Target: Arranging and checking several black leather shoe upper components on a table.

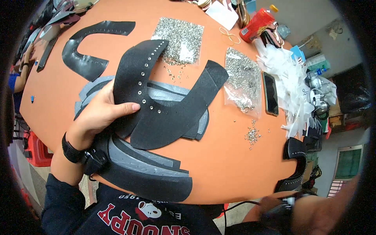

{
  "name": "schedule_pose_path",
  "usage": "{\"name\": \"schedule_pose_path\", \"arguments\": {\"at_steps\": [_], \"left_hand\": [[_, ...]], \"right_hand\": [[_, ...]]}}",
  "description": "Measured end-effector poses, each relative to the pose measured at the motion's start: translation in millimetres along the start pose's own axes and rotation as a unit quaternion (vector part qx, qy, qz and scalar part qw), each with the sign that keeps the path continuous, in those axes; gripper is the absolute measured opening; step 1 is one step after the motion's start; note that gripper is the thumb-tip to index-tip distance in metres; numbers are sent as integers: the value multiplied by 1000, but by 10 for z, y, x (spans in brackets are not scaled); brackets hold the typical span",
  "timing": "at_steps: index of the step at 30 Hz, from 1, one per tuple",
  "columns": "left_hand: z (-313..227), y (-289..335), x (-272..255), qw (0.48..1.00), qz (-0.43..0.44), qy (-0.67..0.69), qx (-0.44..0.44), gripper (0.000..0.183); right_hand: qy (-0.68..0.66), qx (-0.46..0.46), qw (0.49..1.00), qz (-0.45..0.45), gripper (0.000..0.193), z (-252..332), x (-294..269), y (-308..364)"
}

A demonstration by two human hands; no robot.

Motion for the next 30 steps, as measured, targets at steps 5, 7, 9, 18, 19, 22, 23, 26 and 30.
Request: {"name": "schedule_pose_path", "arguments": {"at_steps": [5, 7, 9, 18, 19, 22, 23, 26, 30], "left_hand": [[13, 48, -70, 1000, 8, 9, -14, 52], [8, 27, -34, 1000, 5, 6, 15, 51], [-41, -29, -37, 1000, 16, -8, 11, 50], [-51, -59, 6, 999, 22, 38, -6, 58], [-45, -47, -30, 999, 21, 37, -5, 58], [-32, -3, -19, 999, 26, 43, 21, 62], [-68, -11, 12, 998, 30, 48, 31, 61], [4, 1, -90, 998, 13, 62, 25, 62], [39, -46, -78, 999, 17, 47, 12, 60]], "right_hand": [[13, 14, 1000, -15, 67, 152, 60, -51], [11, 11, 1000, -12, 67, 124, 36, -126], [11, 16, 1000, -10, 67, 132, 36, -153], [19, 31, 998, -42, 65, 236, 254, -234], [20, 34, 998, -43, 65, 247, 292, -264], [24, 16, 999, -40, 65, 405, 362, -455], [42, -6, 995, 90, 41, 321, 536, -482], [57, 128, 923, 358, 12, -531, 1100, -161], [141, 217, 878, 403, 11, -1016, 1361, 125]]}}
Point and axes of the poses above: each hand's wrist, its own y-axis away from the middle knuckle, its own x-axis out of the palm, z = x × y, the point moved 1 cm from there along -y, towards the middle knuckle, and after that the axes turned 2 degrees about -x, right-handed, at the moved point
